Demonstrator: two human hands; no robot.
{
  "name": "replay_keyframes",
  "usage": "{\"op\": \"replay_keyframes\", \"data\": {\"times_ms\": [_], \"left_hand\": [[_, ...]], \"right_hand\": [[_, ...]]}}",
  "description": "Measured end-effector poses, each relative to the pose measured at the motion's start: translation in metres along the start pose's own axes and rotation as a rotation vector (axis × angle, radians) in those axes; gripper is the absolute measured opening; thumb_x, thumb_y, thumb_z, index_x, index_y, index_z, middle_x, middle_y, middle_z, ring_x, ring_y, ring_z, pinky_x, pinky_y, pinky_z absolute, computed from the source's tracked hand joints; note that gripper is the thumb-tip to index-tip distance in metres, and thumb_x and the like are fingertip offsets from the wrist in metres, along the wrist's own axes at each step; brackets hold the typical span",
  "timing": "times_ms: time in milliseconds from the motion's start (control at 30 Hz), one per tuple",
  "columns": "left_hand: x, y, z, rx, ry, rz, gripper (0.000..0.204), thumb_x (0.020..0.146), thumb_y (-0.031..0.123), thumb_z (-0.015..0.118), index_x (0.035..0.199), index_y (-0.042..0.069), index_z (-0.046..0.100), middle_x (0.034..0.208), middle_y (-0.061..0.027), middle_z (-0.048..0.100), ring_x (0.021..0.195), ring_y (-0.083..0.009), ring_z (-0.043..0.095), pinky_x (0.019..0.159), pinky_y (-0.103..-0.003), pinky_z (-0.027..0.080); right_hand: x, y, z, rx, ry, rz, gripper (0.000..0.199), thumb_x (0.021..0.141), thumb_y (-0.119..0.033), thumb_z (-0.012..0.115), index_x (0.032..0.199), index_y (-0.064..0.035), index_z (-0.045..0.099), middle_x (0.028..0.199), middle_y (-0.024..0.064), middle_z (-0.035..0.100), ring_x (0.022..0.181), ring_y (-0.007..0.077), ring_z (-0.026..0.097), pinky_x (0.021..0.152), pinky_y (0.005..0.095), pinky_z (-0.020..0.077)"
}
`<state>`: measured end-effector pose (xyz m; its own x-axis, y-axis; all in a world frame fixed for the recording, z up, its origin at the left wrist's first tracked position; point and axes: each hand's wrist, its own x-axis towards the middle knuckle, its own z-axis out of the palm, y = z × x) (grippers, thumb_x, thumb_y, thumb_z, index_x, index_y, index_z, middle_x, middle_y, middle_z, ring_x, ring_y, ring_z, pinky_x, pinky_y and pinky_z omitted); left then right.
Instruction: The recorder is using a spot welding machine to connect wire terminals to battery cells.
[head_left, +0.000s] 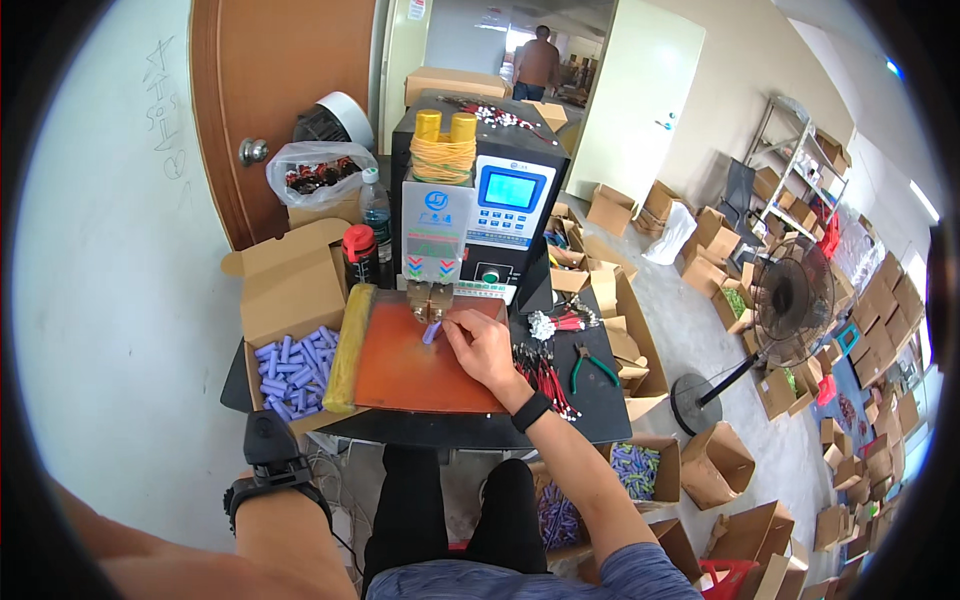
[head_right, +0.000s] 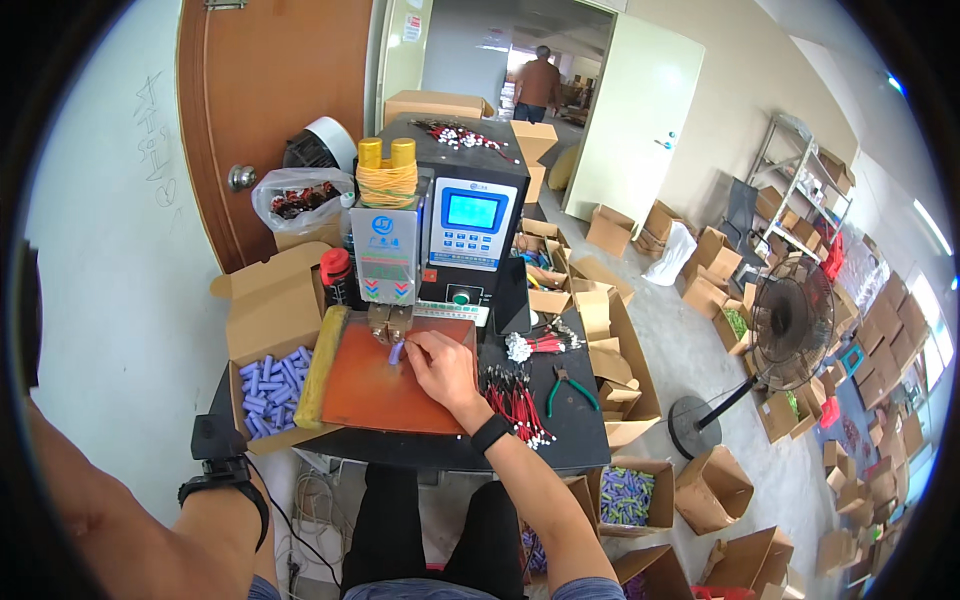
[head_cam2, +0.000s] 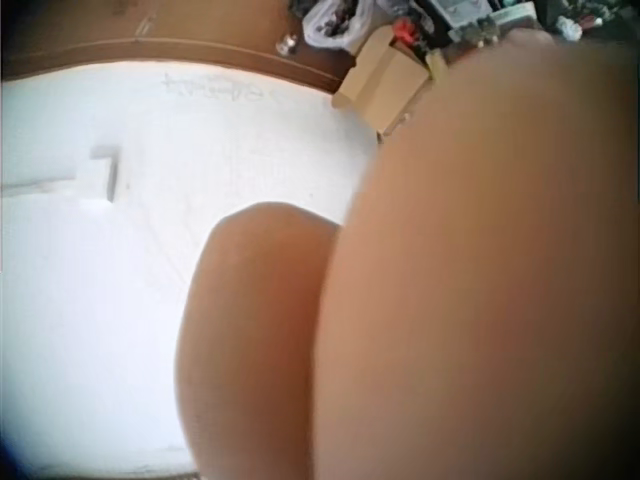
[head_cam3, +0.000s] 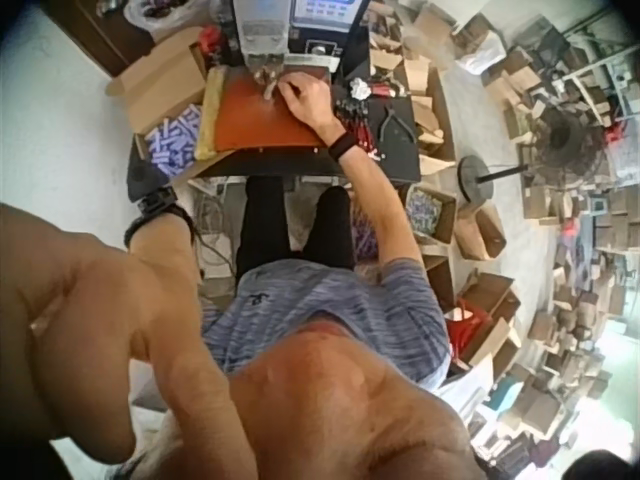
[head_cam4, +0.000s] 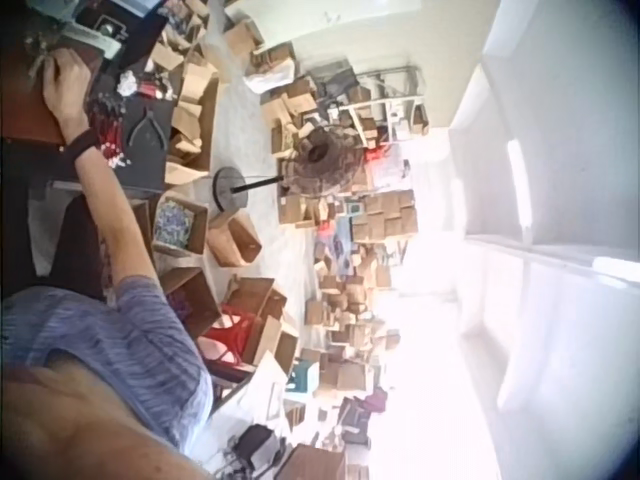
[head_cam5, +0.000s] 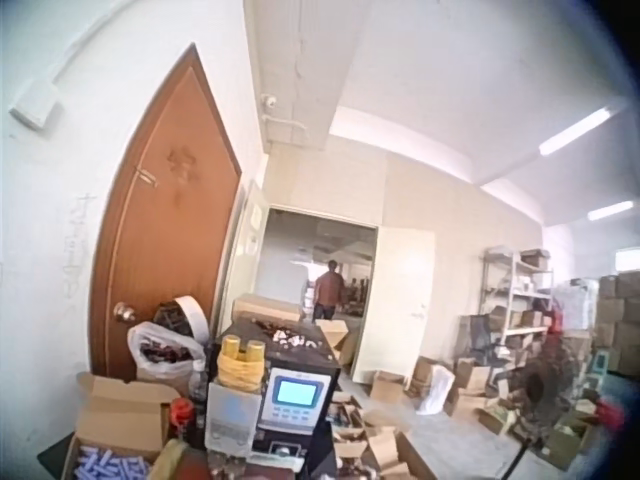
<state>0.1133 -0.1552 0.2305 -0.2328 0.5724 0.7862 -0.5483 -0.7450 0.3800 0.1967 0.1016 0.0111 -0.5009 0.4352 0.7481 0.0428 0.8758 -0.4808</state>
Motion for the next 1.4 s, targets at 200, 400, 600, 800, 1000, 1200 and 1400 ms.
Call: {"op": "replay_keyframes", "data": {"times_ms": [200, 400, 600, 800, 1000, 1200, 1400], "left_hand": [[0.000, 0.009, 0.014, 0.004, 0.000, 0.001, 0.024, 0.089, 0.031, 0.061, 0.091, 0.012, 0.046, 0.093, -0.0079, 0.046, 0.065, -0.0195, 0.048, 0.057, -0.041, 0.041], [-0.013, 0.020, 0.035, -0.053, -0.035, -0.056, 0.022, 0.088, 0.028, 0.061, 0.091, 0.011, 0.047, 0.092, -0.0080, 0.047, 0.062, -0.0182, 0.047, 0.055, -0.038, 0.040], [-0.030, 0.020, 0.049, -0.126, -0.064, -0.122, 0.020, 0.088, 0.025, 0.062, 0.090, 0.011, 0.049, 0.091, -0.0082, 0.048, 0.060, -0.0168, 0.046, 0.052, -0.036, 0.039], [-0.035, 0.014, 0.051, -0.149, -0.064, -0.148, 0.018, 0.087, 0.023, 0.062, 0.090, 0.010, 0.050, 0.090, -0.0083, 0.048, 0.058, -0.0155, 0.046, 0.050, -0.034, 0.038], [-0.035, 0.009, 0.051, -0.183, -0.066, -0.162, 0.016, 0.087, 0.020, 0.062, 0.090, 0.009, 0.051, 0.089, -0.0084, 0.049, 0.055, -0.0141, 0.045, 0.048, -0.032, 0.037], [-0.034, 0.007, 0.058, -0.178, -0.067, -0.176, 0.014, 0.086, 0.018, 0.062, 0.089, 0.008, 0.053, 0.088, -0.0086, 0.050, 0.053, -0.0128, 0.044, 0.046, -0.029, 0.036], [-0.030, 0.007, 0.061, -0.173, -0.068, -0.184, 0.011, 0.086, 0.015, 0.063, 0.089, 0.008, 0.054, 0.087, -0.0087, 0.051, 0.051, -0.0114, 0.044, 0.044, -0.027, 0.035]], "right_hand": [[0.001, -0.005, 0.006, 0.040, 0.051, -0.005, 0.011, 0.086, -0.010, 0.065, 0.091, -0.0007, 0.068, 0.084, 0.0129, 0.069, 0.073, 0.0248, 0.068, 0.065, 0.0320, 0.0519], [-0.024, 0.000, -0.053, 0.273, 0.033, 0.265, 0.013, 0.092, -0.009, 0.061, 0.094, 0.0023, 0.068, 0.077, 0.0006, 0.064, 0.071, 0.0054, 0.056, 0.063, 0.0225, 0.0465], [-0.088, 0.010, -0.174, 0.115, 0.051, 0.446, 0.015, 0.093, -0.010, 0.059, 0.092, 0.0022, 0.067, 0.076, 0.0021, 0.064, 0.068, 0.0058, 0.057, 0.059, 0.0211, 0.0440], [-0.169, -0.002, -0.245, -0.121, -0.034, 0.701, 0.015, 0.091, -0.011, 0.060, 0.087, 0.0014, 0.068, 0.065, 0.0023, 0.062, 0.062, 0.0052, 0.056, 0.055, 0.0233, 0.0442], [-0.246, 0.020, -0.271, -0.452, -0.378, 0.716, 0.019, 0.081, -0.019, 0.067, 0.089, -0.0014, 0.067, 0.079, 0.0131, 0.067, 0.070, 0.0305, 0.065, 0.063, 0.0354, 0.0510], [-0.143, -0.056, -0.280, -0.449, -0.351, 0.474, 0.046, 0.074, -0.013, 0.075, 0.116, -0.0014, 0.058, 0.110, 0.0160, 0.061, 0.093, 0.0317, 0.062, 0.074, 0.0377, 0.0494], [-0.040, -0.176, -0.262, 0.154, -0.024, 0.142, 0.093, 0.067, -0.021, 0.087, 0.142, -0.0016, 0.035, 0.131, 0.0157, 0.053, 0.087, 0.0165, 0.062, 0.069, 0.0265, 0.0476]]}}
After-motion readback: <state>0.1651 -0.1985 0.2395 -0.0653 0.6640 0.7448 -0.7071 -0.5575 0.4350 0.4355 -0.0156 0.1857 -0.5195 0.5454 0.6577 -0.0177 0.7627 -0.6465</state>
